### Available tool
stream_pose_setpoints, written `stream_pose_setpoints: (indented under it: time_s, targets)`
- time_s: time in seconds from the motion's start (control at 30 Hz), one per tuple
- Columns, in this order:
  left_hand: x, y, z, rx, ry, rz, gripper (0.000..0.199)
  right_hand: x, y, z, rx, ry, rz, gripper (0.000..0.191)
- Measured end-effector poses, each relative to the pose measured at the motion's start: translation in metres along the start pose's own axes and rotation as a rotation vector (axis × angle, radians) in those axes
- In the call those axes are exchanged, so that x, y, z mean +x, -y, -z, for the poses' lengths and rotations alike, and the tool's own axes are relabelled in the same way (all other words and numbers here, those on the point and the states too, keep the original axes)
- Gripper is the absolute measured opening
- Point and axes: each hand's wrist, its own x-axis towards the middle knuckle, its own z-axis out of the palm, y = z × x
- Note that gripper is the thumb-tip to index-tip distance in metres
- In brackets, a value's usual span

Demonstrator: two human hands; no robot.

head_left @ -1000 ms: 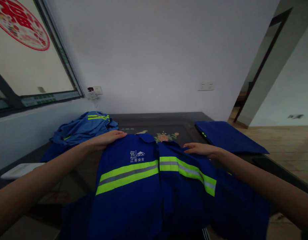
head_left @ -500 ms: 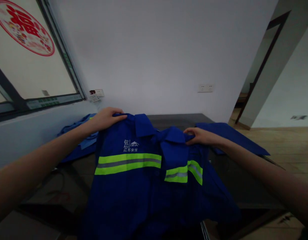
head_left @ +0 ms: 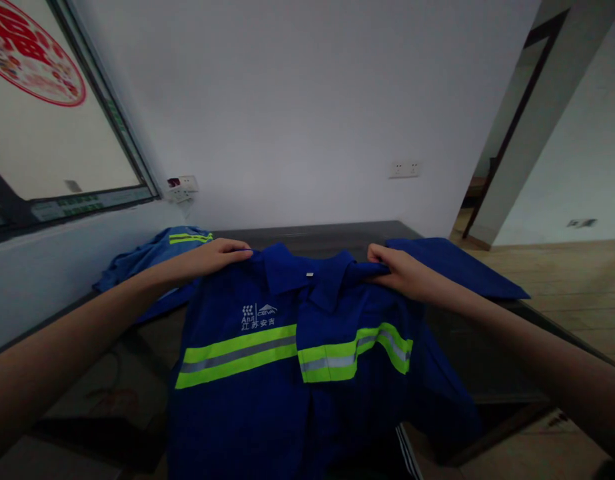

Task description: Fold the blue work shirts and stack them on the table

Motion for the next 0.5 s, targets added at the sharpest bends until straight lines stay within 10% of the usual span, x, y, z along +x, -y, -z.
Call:
stream_pose_setpoints:
  time_s: [0.3, 0.5]
  targets:
    - [-0.023, -0.041, 0.012, -0.065, -0.165, -0.146, 0.039, -0.019, 0.026, 0.032, 0.561, 0.078, -0.369, 0.05]
    - [-0.042, -0.066, 0.017, 0.056, -0.323, -0.293, 0.034, -0.022, 0.039, 0.054, 0.661, 0.127, -0.246, 0.038]
